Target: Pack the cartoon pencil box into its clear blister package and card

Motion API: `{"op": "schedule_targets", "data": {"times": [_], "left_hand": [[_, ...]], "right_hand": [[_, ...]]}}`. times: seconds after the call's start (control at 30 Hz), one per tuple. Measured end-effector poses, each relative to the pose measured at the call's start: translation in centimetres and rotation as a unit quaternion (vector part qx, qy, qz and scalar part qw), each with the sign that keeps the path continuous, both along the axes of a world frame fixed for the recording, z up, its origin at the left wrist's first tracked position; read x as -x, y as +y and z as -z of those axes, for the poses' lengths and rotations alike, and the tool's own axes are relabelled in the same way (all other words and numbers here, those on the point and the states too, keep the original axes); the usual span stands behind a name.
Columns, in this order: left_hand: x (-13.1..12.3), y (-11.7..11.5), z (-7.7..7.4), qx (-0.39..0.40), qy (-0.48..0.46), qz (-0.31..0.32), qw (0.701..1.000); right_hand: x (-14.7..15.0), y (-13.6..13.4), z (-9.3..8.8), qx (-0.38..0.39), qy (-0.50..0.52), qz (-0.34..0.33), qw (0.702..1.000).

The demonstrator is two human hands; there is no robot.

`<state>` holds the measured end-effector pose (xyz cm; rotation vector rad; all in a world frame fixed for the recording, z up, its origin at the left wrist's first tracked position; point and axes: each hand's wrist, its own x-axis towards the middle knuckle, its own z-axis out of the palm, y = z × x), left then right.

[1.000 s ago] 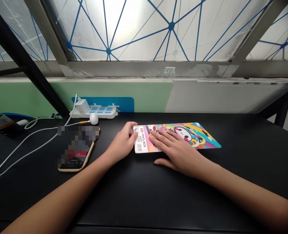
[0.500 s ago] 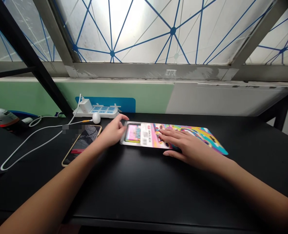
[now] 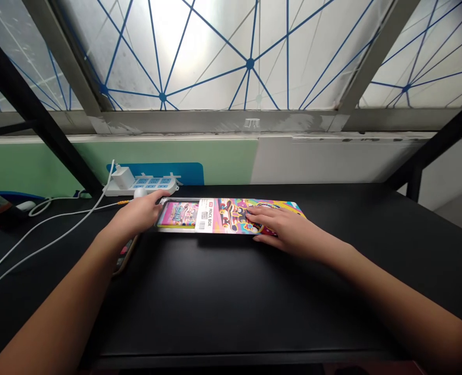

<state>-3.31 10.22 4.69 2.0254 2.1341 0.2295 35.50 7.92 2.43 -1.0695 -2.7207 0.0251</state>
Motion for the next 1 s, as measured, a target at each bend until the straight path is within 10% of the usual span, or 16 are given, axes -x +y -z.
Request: {"op": "schedule_targets", "data": {"times": [0.27,0.37,0.63,1.0], "left_hand": [[-3.8,-1.5,1.7,-0.202,0.134,0.103,0.965],[-6.5,-1.9,2.8,-0.164,0.034,0.204,0.964],[-9.2,-2.3,3.5,-0.089,-0.016,0.222,0.971],[-8.7,-2.5,2.2,-0.047,-0.021,0.229,0.972]], "right_hand": [[0.4,-0.3,0.0,-0.052,-0.017,0.027,0.998],[1.9,-0.8,0.7,-0.069,-0.008,0.021,0.997],[4.2,-0.3,1.9,-0.080,-0.013,-0.017,0.997],[-2.9,1.0,3.3,-0.105,0.046,-0.024,0.993]]}}
